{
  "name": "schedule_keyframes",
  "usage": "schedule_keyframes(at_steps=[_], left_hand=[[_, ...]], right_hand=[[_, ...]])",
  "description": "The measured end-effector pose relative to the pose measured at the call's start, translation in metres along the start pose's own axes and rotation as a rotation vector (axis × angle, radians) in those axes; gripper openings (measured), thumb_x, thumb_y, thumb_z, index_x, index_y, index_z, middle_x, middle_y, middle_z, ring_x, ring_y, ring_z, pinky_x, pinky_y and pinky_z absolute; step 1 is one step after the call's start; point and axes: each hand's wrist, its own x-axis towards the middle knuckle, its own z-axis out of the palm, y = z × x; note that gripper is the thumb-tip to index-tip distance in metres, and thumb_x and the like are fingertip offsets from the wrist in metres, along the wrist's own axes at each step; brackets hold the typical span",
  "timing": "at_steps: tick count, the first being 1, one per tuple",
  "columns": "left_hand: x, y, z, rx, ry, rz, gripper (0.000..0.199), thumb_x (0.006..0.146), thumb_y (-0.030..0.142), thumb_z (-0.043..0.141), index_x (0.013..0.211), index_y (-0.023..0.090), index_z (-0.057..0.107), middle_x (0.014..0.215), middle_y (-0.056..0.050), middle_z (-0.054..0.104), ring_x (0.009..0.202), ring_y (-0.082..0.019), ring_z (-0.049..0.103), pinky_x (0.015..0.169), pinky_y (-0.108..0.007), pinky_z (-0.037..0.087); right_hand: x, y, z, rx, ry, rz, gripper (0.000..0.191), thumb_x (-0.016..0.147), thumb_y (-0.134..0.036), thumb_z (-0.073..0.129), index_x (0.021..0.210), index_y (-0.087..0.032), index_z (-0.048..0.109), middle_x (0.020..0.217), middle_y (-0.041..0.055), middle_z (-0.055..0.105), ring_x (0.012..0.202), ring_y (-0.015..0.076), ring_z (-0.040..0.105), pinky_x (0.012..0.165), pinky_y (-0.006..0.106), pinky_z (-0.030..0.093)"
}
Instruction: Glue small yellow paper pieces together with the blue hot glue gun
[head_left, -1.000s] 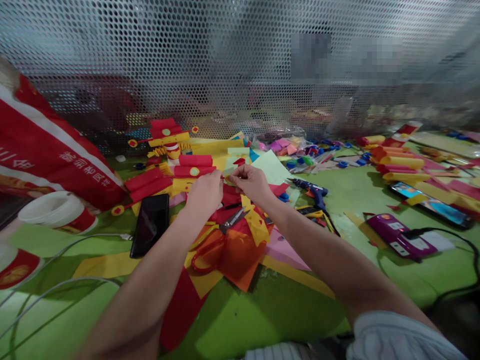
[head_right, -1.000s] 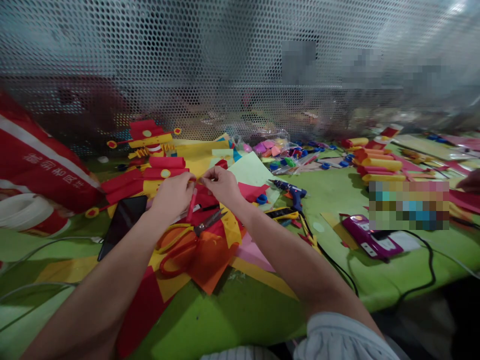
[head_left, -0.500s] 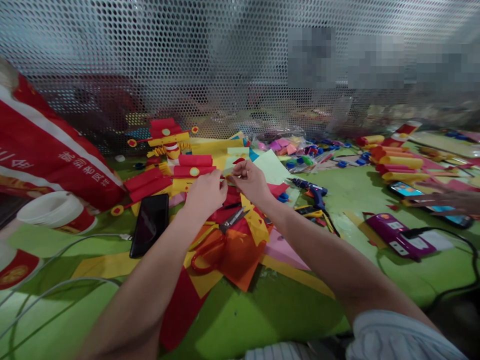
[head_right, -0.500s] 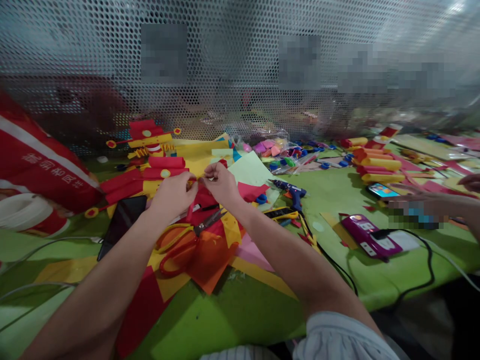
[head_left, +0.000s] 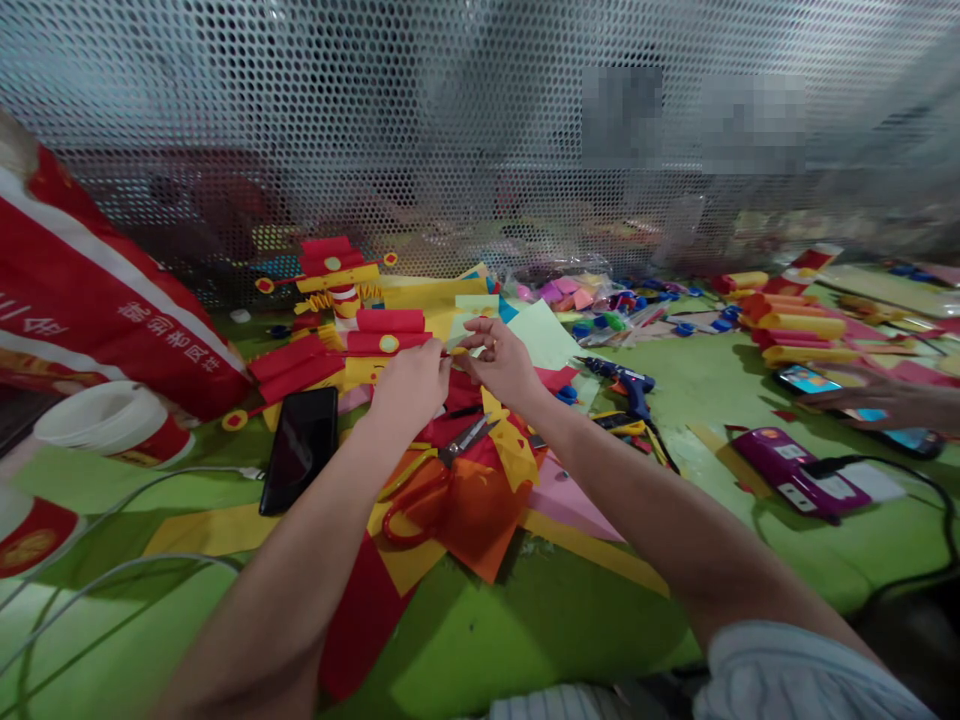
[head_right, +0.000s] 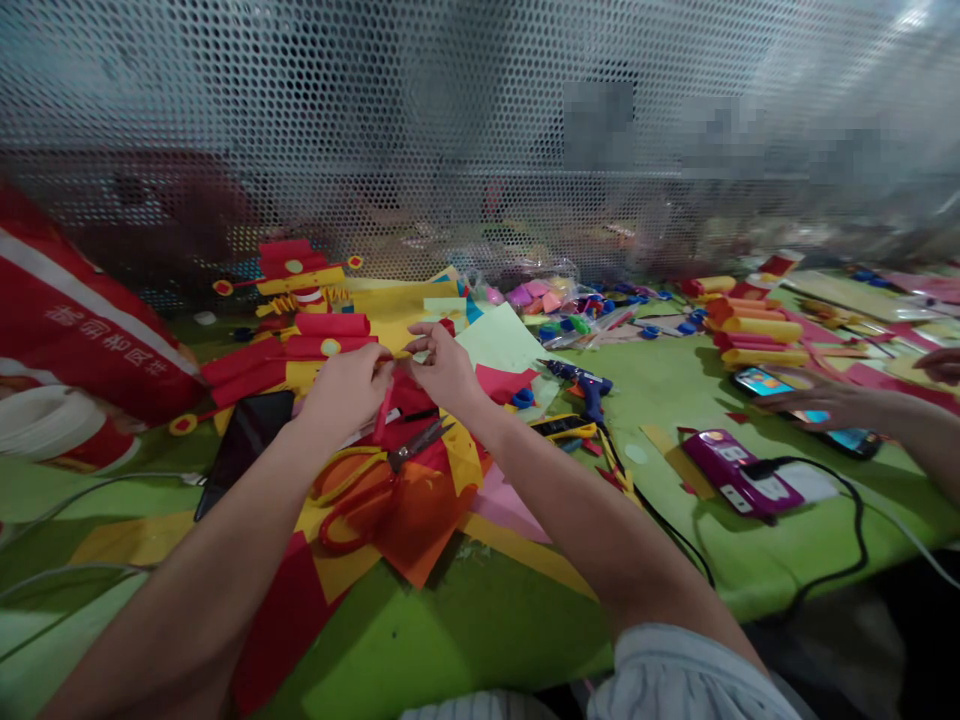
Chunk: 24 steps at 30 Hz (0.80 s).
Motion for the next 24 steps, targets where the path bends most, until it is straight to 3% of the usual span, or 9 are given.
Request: schedule_keyframes(at_steps=[12,19,24], left_hand=[[-0.001,0.001,-0.002,-0.015,-0.016,0.025,0.028,0.087,0.02,0.037,0.104,0.011,0.059,0.099,-0.014,0.069,0.094,-0.026,0.064,0.078,-0.035,0.047],[0.0,0.0,-0.002,-0.024,-0.027,0.018,0.029,0.088,0.022,0.037,0.104,0.012,0.058,0.097,-0.014,0.069,0.092,-0.024,0.065,0.077,-0.033,0.047],[0.0,0.0,-0.001,-0.016,-0.018,0.014,0.028,0.087,0.021,0.037,0.104,0.012,0.058,0.098,-0.013,0.069,0.094,-0.024,0.064,0.079,-0.033,0.047]], right_hand=[[0.0,0.004,-0.002,-0.207,-0.017,-0.106,0.041,0.065,-0.02,0.057,0.105,-0.019,0.046,0.076,-0.0023,0.06,0.05,0.0082,0.046,0.054,0.024,0.039],[-0.005,-0.002,-0.002,-0.37,0.026,-0.231,0.037,0.071,-0.022,0.053,0.108,-0.019,0.045,0.081,0.0015,0.063,0.055,0.0119,0.05,0.058,0.027,0.041],[-0.003,0.003,-0.002,-0.359,0.007,-0.244,0.04,0.072,-0.024,0.054,0.111,-0.019,0.044,0.085,0.0022,0.064,0.052,0.0107,0.049,0.057,0.027,0.042]])
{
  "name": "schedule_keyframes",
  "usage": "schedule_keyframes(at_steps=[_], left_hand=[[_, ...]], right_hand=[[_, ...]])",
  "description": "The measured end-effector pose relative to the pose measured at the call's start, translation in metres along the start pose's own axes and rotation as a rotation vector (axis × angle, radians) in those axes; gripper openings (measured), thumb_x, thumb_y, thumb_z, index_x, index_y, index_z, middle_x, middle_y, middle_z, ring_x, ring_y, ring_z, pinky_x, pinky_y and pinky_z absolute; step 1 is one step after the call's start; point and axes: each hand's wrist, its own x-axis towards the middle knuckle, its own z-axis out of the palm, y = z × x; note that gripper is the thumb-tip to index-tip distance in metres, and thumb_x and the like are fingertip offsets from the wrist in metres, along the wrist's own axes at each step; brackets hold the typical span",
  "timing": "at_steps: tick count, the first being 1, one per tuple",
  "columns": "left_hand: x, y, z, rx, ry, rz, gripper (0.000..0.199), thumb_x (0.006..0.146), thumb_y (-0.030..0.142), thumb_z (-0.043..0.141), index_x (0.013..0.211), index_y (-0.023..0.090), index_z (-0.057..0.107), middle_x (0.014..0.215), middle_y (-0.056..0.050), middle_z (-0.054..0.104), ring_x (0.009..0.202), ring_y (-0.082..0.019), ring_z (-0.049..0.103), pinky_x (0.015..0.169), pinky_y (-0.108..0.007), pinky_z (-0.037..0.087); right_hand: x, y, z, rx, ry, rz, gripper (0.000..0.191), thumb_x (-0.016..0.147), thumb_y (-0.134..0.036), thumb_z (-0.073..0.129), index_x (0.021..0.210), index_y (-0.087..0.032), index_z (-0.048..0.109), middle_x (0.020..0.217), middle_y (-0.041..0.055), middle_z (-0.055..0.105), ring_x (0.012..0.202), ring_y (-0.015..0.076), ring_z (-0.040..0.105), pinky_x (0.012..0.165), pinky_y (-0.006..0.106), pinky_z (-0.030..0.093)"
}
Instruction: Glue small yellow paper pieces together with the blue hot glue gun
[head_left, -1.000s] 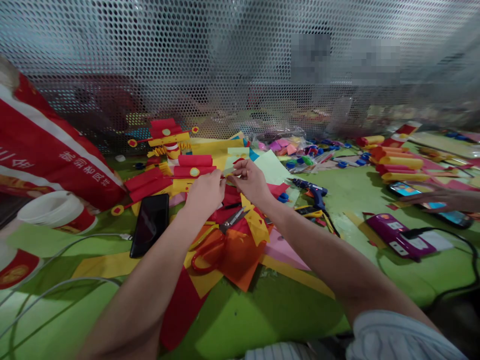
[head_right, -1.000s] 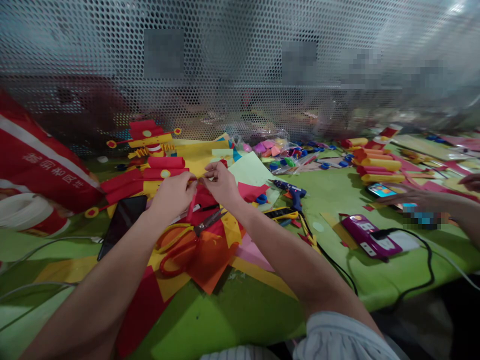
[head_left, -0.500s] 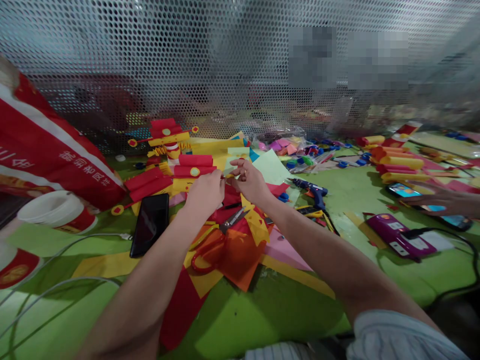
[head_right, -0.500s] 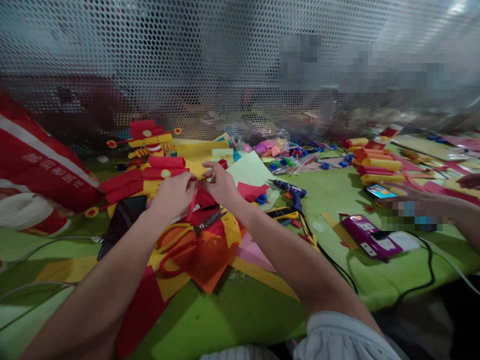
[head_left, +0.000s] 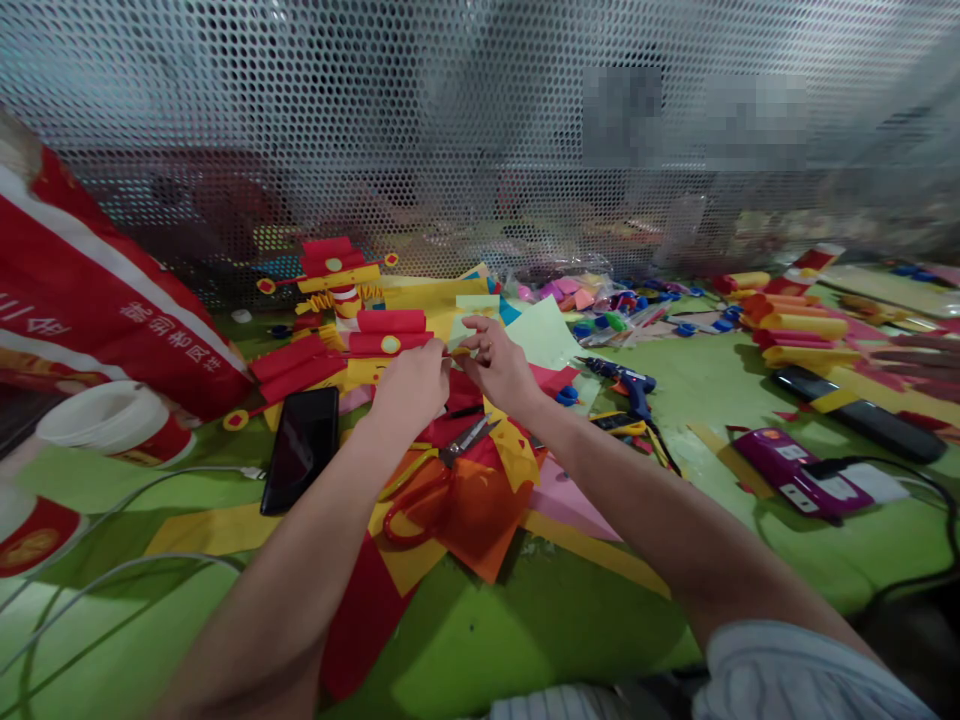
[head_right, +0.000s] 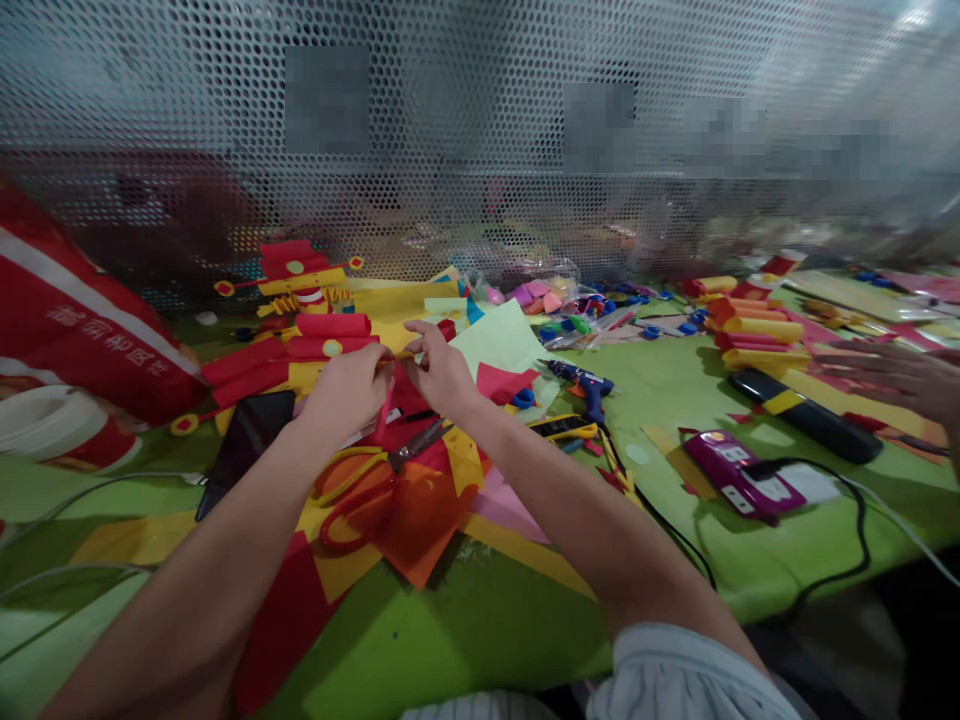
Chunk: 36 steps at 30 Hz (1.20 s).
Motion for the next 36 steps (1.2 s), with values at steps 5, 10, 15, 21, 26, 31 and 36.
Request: schedule_keyframes(at_steps=[5,10,15,21,26,31,36], left_hand=[[-0.001,0.0,0.001,0.007,0.014,0.003,0.028,0.087,0.02,0.037,0.104,0.012,0.058,0.099,-0.013,0.069,0.095,-0.025,0.064,0.081,-0.035,0.047],[0.0,0.001,0.001,-0.004,0.009,0.012,0.029,0.087,0.019,0.037,0.105,0.01,0.057,0.1,-0.015,0.068,0.095,-0.026,0.064,0.08,-0.036,0.048],[0.0,0.001,0.0,0.005,0.004,0.01,0.028,0.088,0.019,0.037,0.105,0.012,0.058,0.099,-0.013,0.069,0.094,-0.024,0.064,0.08,-0.034,0.047],[0.0,0.002,-0.001,0.021,0.015,-0.016,0.028,0.088,0.024,0.037,0.105,0.013,0.058,0.1,-0.012,0.069,0.095,-0.025,0.064,0.08,-0.034,0.047],[-0.001,0.005,-0.004,0.052,-0.001,-0.024,0.03,0.089,0.024,0.036,0.105,0.014,0.058,0.102,-0.011,0.069,0.097,-0.025,0.063,0.081,-0.034,0.047],[-0.003,0.008,-0.009,0.089,-0.007,-0.031,0.032,0.088,0.025,0.034,0.106,0.013,0.058,0.102,-0.013,0.068,0.097,-0.027,0.063,0.079,-0.036,0.047],[-0.004,0.009,-0.011,0.121,-0.022,-0.04,0.033,0.088,0.027,0.034,0.108,0.015,0.058,0.103,-0.014,0.068,0.096,-0.027,0.063,0.078,-0.036,0.048]], right_hand=[[0.0,0.003,-0.002,0.104,-0.044,0.072,0.048,0.07,-0.027,0.057,0.115,-0.018,0.043,0.087,0.0015,0.062,0.049,0.0077,0.046,0.053,0.025,0.041],[0.001,0.003,-0.001,0.104,-0.037,0.093,0.049,0.067,-0.019,0.055,0.114,-0.018,0.043,0.078,-0.0024,0.062,0.051,0.0088,0.048,0.054,0.024,0.04],[0.003,0.005,0.001,0.107,-0.054,0.097,0.053,0.069,-0.021,0.056,0.12,-0.02,0.042,0.082,-0.0013,0.062,0.052,0.0089,0.05,0.056,0.025,0.042],[-0.009,0.006,-0.03,0.034,-0.026,0.153,0.045,0.069,-0.027,0.058,0.113,-0.018,0.051,0.092,0.0026,0.065,0.051,0.008,0.049,0.055,0.026,0.044],[-0.035,0.011,-0.077,-0.309,-0.155,0.25,0.016,0.074,-0.025,0.056,0.085,-0.017,0.064,0.076,0.0025,0.069,0.062,0.0136,0.058,0.06,0.026,0.045],[-0.05,0.017,-0.093,-0.751,-0.493,0.267,0.02,0.077,-0.018,0.053,0.092,-0.018,0.067,0.097,0.0068,0.07,0.089,0.0201,0.063,0.072,0.025,0.044],[-0.051,0.021,-0.083,-0.846,-0.61,0.267,0.021,0.074,-0.02,0.06,0.093,-0.019,0.068,0.1,0.01,0.069,0.092,0.0238,0.063,0.067,0.026,0.043]])
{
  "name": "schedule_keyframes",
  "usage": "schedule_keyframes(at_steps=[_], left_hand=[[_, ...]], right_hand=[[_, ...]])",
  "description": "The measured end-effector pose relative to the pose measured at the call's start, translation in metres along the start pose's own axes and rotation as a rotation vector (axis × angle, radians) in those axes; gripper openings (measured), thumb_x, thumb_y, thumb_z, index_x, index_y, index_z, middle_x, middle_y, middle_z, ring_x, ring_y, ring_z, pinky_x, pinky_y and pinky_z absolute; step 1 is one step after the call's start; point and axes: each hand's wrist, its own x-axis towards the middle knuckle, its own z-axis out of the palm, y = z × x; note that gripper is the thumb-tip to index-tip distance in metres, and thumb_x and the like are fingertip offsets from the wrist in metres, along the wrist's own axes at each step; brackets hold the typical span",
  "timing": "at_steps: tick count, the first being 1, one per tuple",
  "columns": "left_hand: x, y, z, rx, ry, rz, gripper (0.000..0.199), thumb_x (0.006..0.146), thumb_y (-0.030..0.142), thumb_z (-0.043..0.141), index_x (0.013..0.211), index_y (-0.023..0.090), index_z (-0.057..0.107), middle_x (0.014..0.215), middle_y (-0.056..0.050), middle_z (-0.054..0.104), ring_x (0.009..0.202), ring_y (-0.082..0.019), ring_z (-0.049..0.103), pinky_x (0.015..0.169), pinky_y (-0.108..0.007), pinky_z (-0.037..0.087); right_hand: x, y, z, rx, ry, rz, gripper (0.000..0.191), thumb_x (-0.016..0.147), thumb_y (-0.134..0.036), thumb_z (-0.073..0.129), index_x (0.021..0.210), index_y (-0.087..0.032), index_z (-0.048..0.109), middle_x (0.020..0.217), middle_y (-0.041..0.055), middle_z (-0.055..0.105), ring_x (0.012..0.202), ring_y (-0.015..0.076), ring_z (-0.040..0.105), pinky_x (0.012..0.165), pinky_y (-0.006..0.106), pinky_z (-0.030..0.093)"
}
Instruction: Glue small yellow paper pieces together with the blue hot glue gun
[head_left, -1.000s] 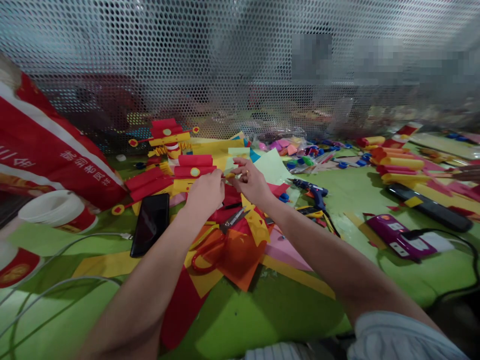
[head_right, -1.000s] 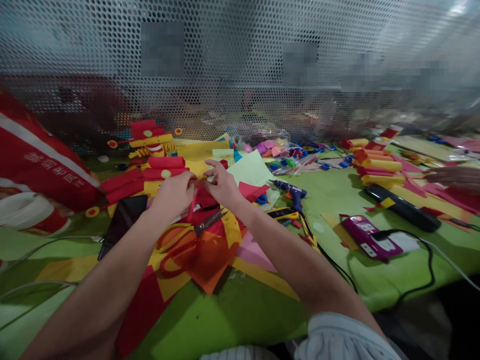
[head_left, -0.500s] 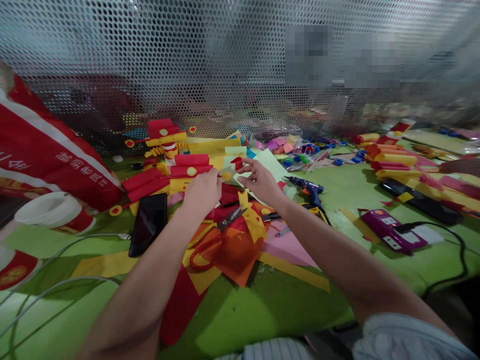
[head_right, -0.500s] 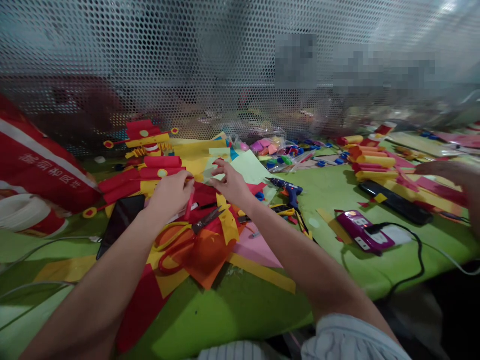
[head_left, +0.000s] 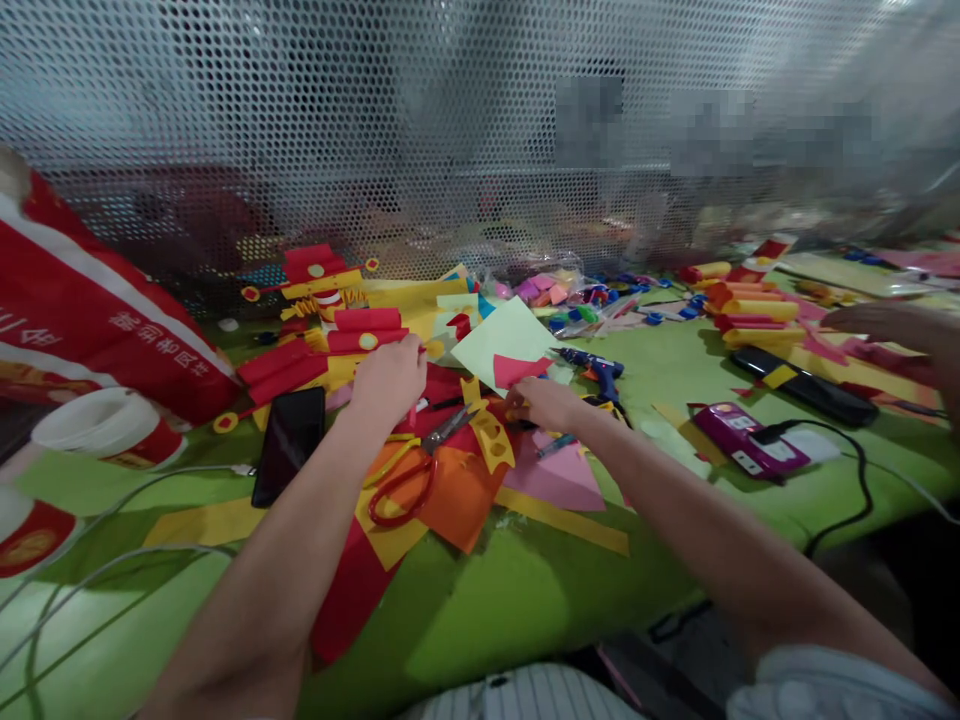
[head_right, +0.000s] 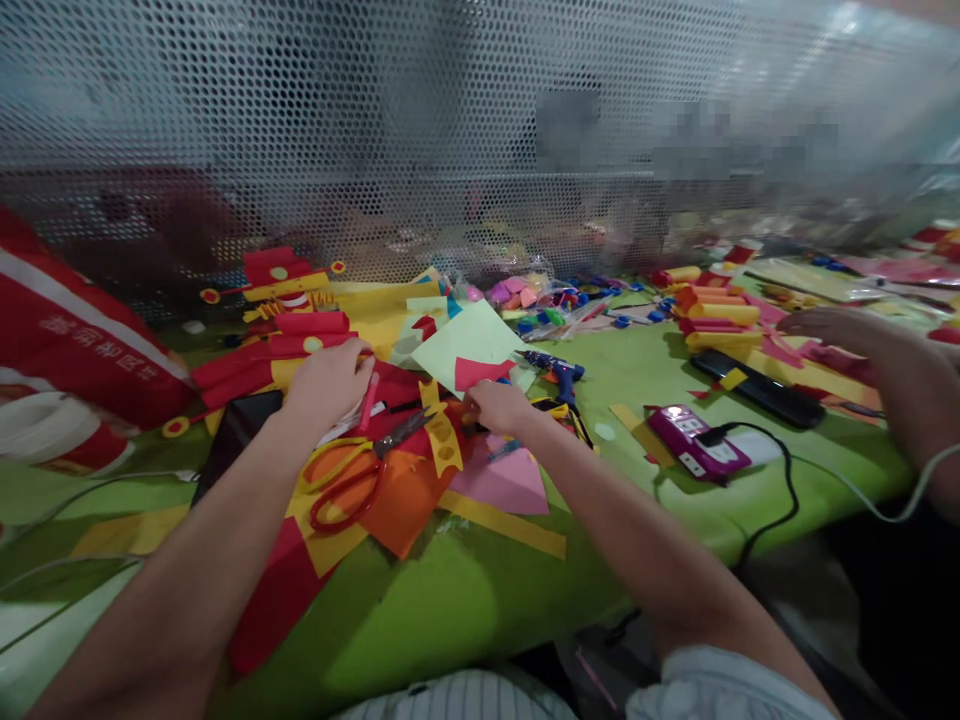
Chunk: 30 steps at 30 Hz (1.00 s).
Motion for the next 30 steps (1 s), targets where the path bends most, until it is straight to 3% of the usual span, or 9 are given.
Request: schedule_keyframes(at_steps=[13,24,30], left_hand=[[-0.005,0.002,-0.002,0.002,0.019,0.001,0.04,0.086,0.022,0.036,0.121,0.019,0.054,0.107,-0.012,0.068,0.097,-0.029,0.063,0.08,-0.039,0.048],[-0.019,-0.002,-0.002,-0.001,0.059,0.037,0.04,0.086,0.025,0.037,0.122,0.023,0.053,0.106,-0.008,0.069,0.095,-0.026,0.065,0.078,-0.036,0.049],[-0.048,-0.021,0.0,-0.073,0.091,0.069,0.032,0.086,0.026,0.037,0.102,0.018,0.063,0.102,-0.01,0.07,0.09,-0.026,0.066,0.074,-0.035,0.048]], right_hand=[[0.012,-0.002,-0.004,-0.076,-0.092,-0.054,0.012,0.071,-0.018,0.063,0.081,-0.018,0.069,0.089,0.0097,0.071,0.082,0.023,0.064,0.057,0.025,0.038],[0.008,0.009,0.002,0.087,-0.009,-0.108,0.01,0.072,-0.01,0.058,0.077,-0.016,0.063,0.081,0.0061,0.069,0.073,0.0163,0.061,0.059,0.022,0.038],[0.0,0.013,-0.008,0.195,0.104,-0.075,0.011,0.076,-0.012,0.053,0.085,-0.015,0.059,0.087,0.0075,0.068,0.079,0.0171,0.061,0.067,0.025,0.042]])
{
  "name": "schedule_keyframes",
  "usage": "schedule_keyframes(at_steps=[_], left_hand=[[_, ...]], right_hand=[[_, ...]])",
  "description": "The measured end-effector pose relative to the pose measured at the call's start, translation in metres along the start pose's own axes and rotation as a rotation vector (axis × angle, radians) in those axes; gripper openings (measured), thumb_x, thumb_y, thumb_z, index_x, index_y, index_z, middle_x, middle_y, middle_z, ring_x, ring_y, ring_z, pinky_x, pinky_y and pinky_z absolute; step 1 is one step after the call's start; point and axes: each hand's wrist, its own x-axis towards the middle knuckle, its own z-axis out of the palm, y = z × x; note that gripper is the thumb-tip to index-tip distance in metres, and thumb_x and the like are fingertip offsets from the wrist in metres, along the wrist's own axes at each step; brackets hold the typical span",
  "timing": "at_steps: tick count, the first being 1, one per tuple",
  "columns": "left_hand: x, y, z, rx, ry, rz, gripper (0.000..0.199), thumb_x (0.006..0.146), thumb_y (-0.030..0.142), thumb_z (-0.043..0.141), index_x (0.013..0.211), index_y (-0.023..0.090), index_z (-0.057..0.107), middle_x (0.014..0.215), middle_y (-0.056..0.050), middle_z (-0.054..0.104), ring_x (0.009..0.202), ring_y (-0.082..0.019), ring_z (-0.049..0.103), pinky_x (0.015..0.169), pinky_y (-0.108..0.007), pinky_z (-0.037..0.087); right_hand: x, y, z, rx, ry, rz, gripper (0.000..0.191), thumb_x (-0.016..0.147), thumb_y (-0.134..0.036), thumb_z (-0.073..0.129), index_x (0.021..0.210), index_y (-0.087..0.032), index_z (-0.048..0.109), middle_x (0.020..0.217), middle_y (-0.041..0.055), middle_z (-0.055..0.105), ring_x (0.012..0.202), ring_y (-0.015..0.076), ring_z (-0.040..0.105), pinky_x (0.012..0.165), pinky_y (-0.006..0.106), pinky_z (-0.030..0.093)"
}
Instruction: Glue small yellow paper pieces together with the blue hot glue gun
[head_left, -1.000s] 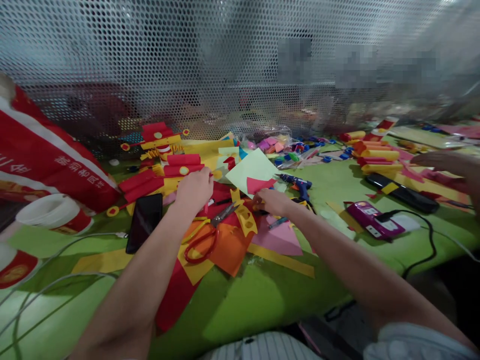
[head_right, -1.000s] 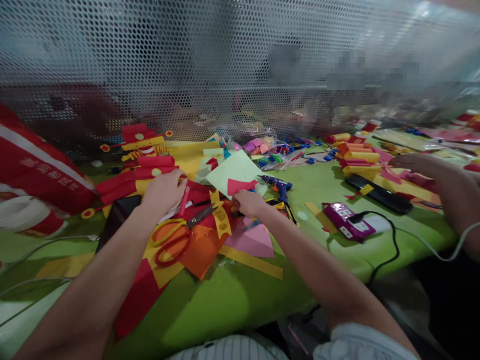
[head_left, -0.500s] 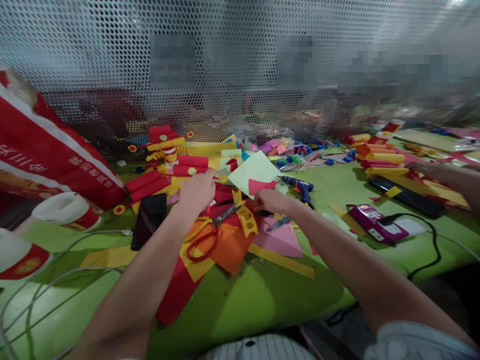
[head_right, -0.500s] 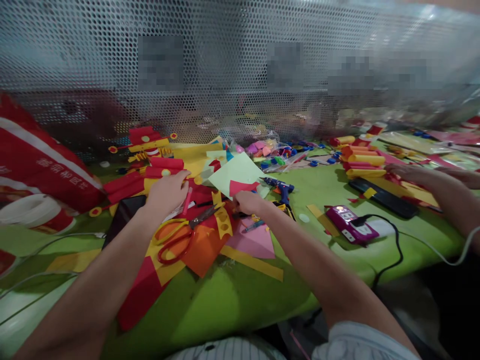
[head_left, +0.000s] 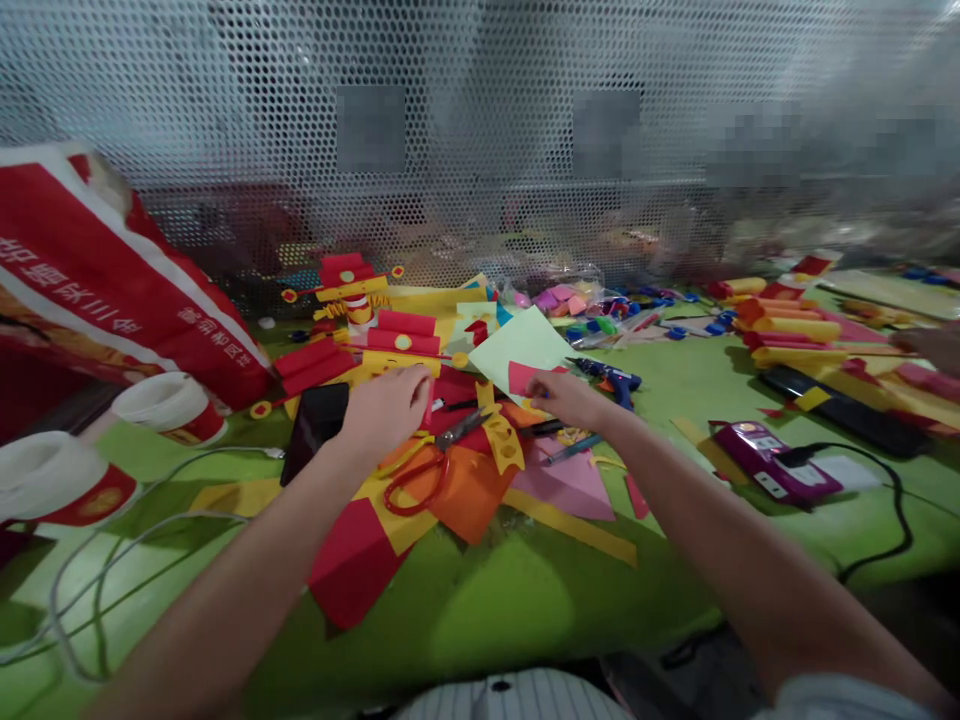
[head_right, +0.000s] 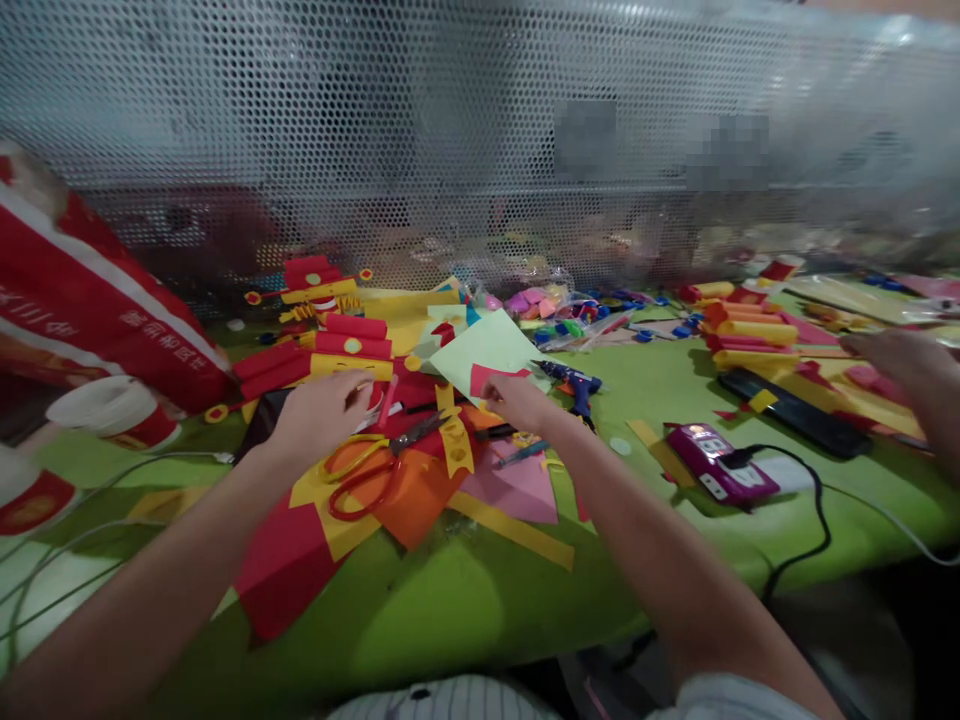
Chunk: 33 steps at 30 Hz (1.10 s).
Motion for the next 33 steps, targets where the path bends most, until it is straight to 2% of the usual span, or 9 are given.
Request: schedule_keyframes(at_steps=[5,9,17,20,23,25,28,31,33], left_hand=[[-0.034,-0.002,0.014,-0.346,-0.03,0.02,0.025,0.082,0.03,0.045,0.087,0.017,0.065,0.084,-0.008,0.071,0.071,-0.019,0.064,0.064,-0.027,0.046],[-0.048,0.017,0.023,-0.649,-0.097,-0.028,0.021,0.078,0.034,0.051,0.081,0.019,0.064,0.076,-0.004,0.069,0.065,-0.016,0.061,0.059,-0.025,0.045],[-0.055,0.043,0.027,-1.046,-0.224,-0.184,0.007,0.07,0.024,0.057,0.064,0.022,0.059,0.04,0.007,0.046,0.038,-0.011,0.043,0.042,-0.021,0.034],[-0.054,0.047,0.025,-1.073,-0.273,-0.218,0.006,0.068,0.023,0.057,0.062,0.021,0.058,0.04,0.008,0.044,0.035,-0.009,0.04,0.04,-0.021,0.031],[-0.052,0.047,0.022,-1.11,-0.282,-0.228,0.006,0.068,0.024,0.057,0.063,0.02,0.057,0.041,0.008,0.045,0.036,-0.008,0.042,0.04,-0.02,0.032],[-0.051,0.044,0.022,-1.128,-0.242,-0.259,0.007,0.068,0.026,0.058,0.064,0.02,0.057,0.041,0.007,0.047,0.036,-0.008,0.043,0.041,-0.019,0.034],[-0.049,0.039,0.024,-1.155,-0.153,-0.358,0.009,0.068,0.027,0.06,0.065,0.019,0.057,0.039,0.007,0.049,0.034,-0.008,0.043,0.039,-0.019,0.031],[-0.048,0.033,0.028,-1.225,-0.088,-0.421,0.011,0.065,0.027,0.063,0.064,0.018,0.058,0.038,0.007,0.048,0.033,-0.008,0.043,0.038,-0.019,0.03],[-0.048,0.031,0.032,-1.283,-0.066,-0.437,0.012,0.063,0.028,0.064,0.065,0.018,0.058,0.038,0.007,0.048,0.033,-0.008,0.044,0.039,-0.019,0.032]], right_hand=[[-0.022,-0.021,0.0,0.34,0.103,-0.008,0.012,0.075,-0.017,0.055,0.087,-0.017,0.054,0.084,0.004,0.066,0.072,0.014,0.059,0.063,0.025,0.044],[-0.044,-0.053,0.012,0.632,0.048,-0.142,0.021,0.072,-0.02,0.057,0.093,-0.018,0.055,0.078,0.0013,0.063,0.066,0.0127,0.057,0.061,0.025,0.044],[-0.062,-0.07,0.03,0.768,0.051,-0.142,0.024,0.071,-0.021,0.059,0.095,-0.019,0.057,0.078,0.0006,0.061,0.063,0.0109,0.053,0.059,0.025,0.041],[-0.064,-0.07,0.032,0.79,0.059,-0.165,0.023,0.071,-0.023,0.061,0.094,-0.019,0.058,0.079,0.0009,0.062,0.065,0.0111,0.054,0.06,0.025,0.042],[-0.059,-0.058,0.018,0.718,0.086,-0.145,0.023,0.073,-0.028,0.06,0.094,-0.019,0.06,0.082,0.0023,0.065,0.067,0.0127,0.056,0.062,0.026,0.045],[-0.051,-0.036,0.0,0.524,0.213,0.043,0.021,0.075,-0.033,0.058,0.09,-0.019,0.062,0.085,0.0042,0.066,0.071,0.0151,0.059,0.065,0.028,0.046],[-0.039,0.014,-0.024,0.084,0.41,0.591,0.028,0.082,-0.041,0.048,0.087,-0.019,0.064,0.094,0.0091,0.067,0.087,0.0221,0.061,0.074,0.033,0.045],[-0.033,0.06,-0.029,0.017,0.365,0.804,0.036,0.079,-0.043,0.051,0.079,-0.011,0.066,0.09,0.0202,0.065,0.089,0.0333,0.061,0.071,0.042,0.045],[-0.031,0.079,-0.023,0.024,0.326,0.858,0.038,0.073,-0.048,0.058,0.074,-0.011,0.066,0.082,0.0195,0.065,0.084,0.0341,0.062,0.065,0.041,0.046]])
